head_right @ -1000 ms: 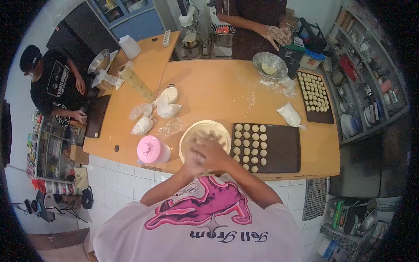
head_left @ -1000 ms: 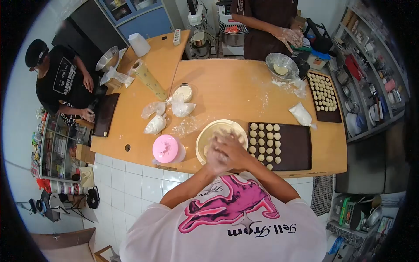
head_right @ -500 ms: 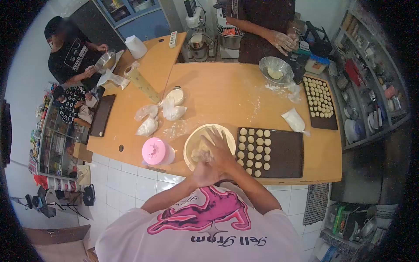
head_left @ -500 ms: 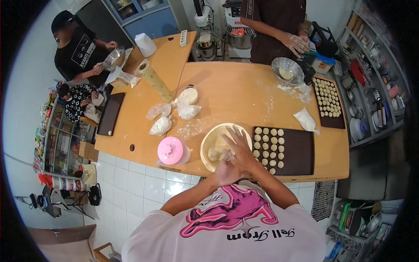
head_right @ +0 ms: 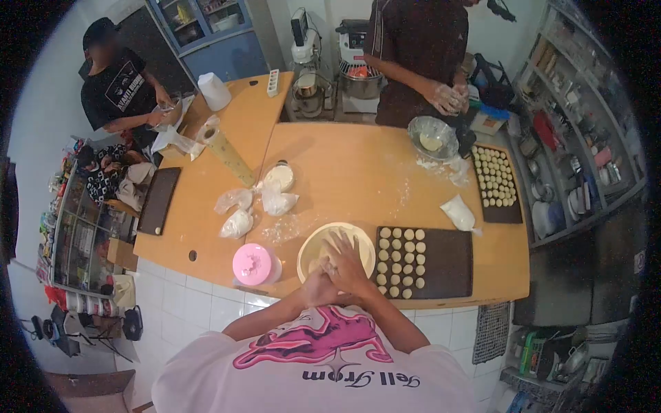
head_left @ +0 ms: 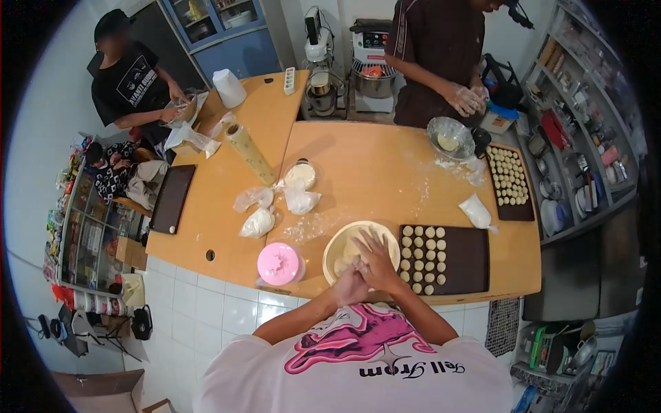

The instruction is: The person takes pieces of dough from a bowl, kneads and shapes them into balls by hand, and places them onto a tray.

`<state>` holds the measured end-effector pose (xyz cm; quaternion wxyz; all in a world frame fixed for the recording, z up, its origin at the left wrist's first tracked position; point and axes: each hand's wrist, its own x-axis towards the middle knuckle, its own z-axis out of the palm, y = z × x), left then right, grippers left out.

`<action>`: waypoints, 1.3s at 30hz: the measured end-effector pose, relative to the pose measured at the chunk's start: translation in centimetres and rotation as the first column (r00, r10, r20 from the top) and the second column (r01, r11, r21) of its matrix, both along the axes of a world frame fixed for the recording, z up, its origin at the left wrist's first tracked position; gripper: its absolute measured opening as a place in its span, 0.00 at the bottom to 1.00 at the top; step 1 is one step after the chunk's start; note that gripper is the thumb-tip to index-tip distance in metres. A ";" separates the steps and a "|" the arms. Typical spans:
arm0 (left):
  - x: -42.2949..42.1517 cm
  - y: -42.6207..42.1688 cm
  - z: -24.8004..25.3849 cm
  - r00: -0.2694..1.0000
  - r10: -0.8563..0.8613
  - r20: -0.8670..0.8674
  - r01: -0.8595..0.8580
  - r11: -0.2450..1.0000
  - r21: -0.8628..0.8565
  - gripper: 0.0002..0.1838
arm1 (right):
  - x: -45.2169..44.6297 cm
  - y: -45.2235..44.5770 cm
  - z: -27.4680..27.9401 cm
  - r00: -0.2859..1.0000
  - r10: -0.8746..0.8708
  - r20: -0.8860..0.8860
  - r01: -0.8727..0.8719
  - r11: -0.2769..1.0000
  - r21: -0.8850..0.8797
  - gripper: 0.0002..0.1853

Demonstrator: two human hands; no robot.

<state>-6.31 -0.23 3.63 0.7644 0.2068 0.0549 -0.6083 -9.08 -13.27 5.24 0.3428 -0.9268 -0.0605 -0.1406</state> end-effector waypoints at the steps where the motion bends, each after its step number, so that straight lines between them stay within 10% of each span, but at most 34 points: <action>1: -0.1 0.0 -0.1 0.997 -0.002 0.081 -0.002 0.999 0.052 0.33 | 0.5 -0.2 0.2 0.999 -0.046 0.024 0.046 0.999 -0.025 0.27; 6: 1.6 -0.5 0.9 0.996 0.002 0.085 0.003 0.998 -0.058 0.33 | 0.9 1.4 1.7 0.994 -0.050 0.101 0.034 0.987 0.156 0.27; 9: 2.8 -0.8 -0.3 0.679 0.380 0.628 0.072 0.817 -0.573 0.31 | 0.0 2.6 1.3 0.986 0.165 0.013 -0.165 0.986 0.011 0.26; 12: 1.8 -0.8 1.5 0.994 0.076 -0.081 -0.086 0.989 -0.119 0.36 | -0.1 1.4 -0.4 0.992 0.123 0.016 -0.122 0.991 -0.061 0.26; 17: 0.6 -0.4 0.2 0.981 -0.171 -0.088 0.161 0.981 -0.107 0.39 | 0.4 -0.9 2.5 0.985 -0.165 0.056 0.169 0.983 -0.074 0.27; 23: 0.1 -0.6 3.5 0.987 0.094 -0.132 -0.111 0.986 -0.128 0.42 | -1.9 -0.6 3.8 0.966 -0.004 0.257 0.013 0.999 -0.036 0.18; 26: 0.3 0.1 -0.5 0.992 -0.055 -0.113 -0.013 0.847 -0.531 0.43 | -2.7 -1.7 1.3 0.998 -0.029 0.055 0.023 0.995 0.102 0.12; 27: 0.1 0.2 -0.3 0.993 -0.102 -0.058 0.050 0.816 -0.576 0.43 | -2.4 -2.0 1.0 0.962 -0.050 0.267 0.024 0.995 0.098 0.07; 32: -1.4 2.2 2.5 0.903 -0.162 0.397 0.069 0.969 0.239 0.36 | -3.5 -2.4 -0.6 0.939 -0.343 -0.008 0.327 0.888 0.323 0.13; 37: -2.5 9.7 -2.6 0.320 -0.610 0.725 -0.062 0.750 0.659 0.22 | -4.5 -3.8 -3.1 0.931 -0.165 -0.326 0.331 0.756 0.564 0.17; 39: -3.4 10.6 -3.1 0.473 -0.552 0.687 -0.055 0.760 0.648 0.21 | -4.6 -3.6 -4.2 0.917 -0.009 -0.400 0.324 0.601 0.730 0.16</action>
